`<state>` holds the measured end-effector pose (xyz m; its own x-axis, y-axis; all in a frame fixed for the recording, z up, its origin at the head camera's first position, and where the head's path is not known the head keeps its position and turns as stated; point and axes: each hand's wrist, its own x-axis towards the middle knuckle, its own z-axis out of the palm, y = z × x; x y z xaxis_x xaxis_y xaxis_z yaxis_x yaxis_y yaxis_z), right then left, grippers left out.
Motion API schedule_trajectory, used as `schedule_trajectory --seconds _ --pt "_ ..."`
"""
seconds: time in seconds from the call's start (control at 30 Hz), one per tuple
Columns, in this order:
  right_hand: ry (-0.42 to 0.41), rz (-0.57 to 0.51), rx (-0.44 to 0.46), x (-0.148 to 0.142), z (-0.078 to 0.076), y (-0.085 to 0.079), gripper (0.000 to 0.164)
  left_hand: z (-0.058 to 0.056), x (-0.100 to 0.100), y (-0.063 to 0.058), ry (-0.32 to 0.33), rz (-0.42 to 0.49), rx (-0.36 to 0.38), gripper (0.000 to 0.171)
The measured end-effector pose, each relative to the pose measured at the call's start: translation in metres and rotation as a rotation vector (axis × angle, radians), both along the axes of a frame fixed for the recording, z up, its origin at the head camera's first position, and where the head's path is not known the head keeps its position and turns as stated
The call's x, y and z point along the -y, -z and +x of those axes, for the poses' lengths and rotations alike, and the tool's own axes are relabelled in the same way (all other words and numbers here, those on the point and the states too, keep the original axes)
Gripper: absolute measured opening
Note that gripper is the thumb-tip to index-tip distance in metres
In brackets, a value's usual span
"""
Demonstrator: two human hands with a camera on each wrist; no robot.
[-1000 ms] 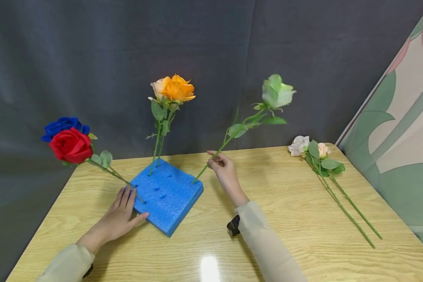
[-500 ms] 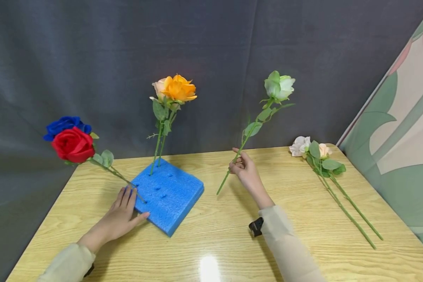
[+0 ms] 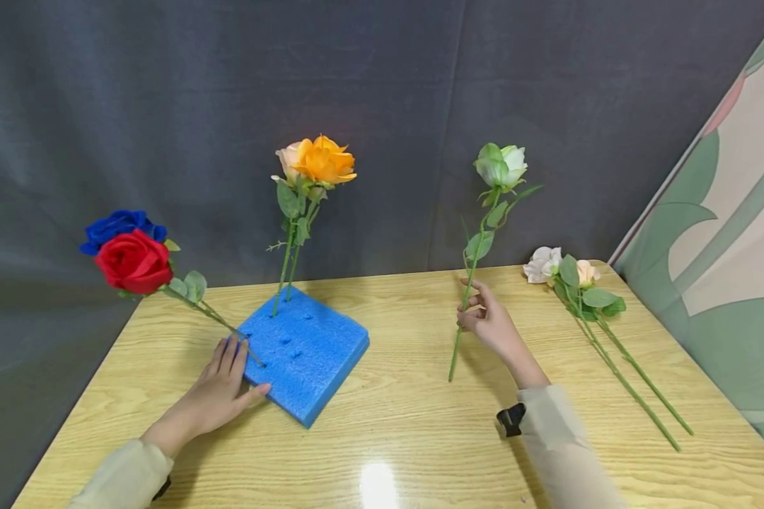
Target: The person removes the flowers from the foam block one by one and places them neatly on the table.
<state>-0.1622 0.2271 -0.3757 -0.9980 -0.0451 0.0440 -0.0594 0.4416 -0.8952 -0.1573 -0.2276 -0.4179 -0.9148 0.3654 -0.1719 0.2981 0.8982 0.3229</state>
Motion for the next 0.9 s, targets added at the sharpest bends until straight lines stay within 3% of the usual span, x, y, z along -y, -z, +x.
schedule_trajectory --seconds 0.13,0.43,0.9 --pt "0.033 0.086 -0.012 -0.018 0.006 0.002 0.051 0.000 -0.001 -0.001 0.001 0.003 0.002 0.101" --pt "0.116 0.218 -0.030 -0.059 0.016 0.005 0.050 0.000 -0.001 -0.003 0.005 0.003 0.027 0.099" --pt "0.177 0.281 0.051 -0.109 0.041 0.012 0.051 -0.001 0.005 -0.004 0.031 0.049 -0.019 0.099"
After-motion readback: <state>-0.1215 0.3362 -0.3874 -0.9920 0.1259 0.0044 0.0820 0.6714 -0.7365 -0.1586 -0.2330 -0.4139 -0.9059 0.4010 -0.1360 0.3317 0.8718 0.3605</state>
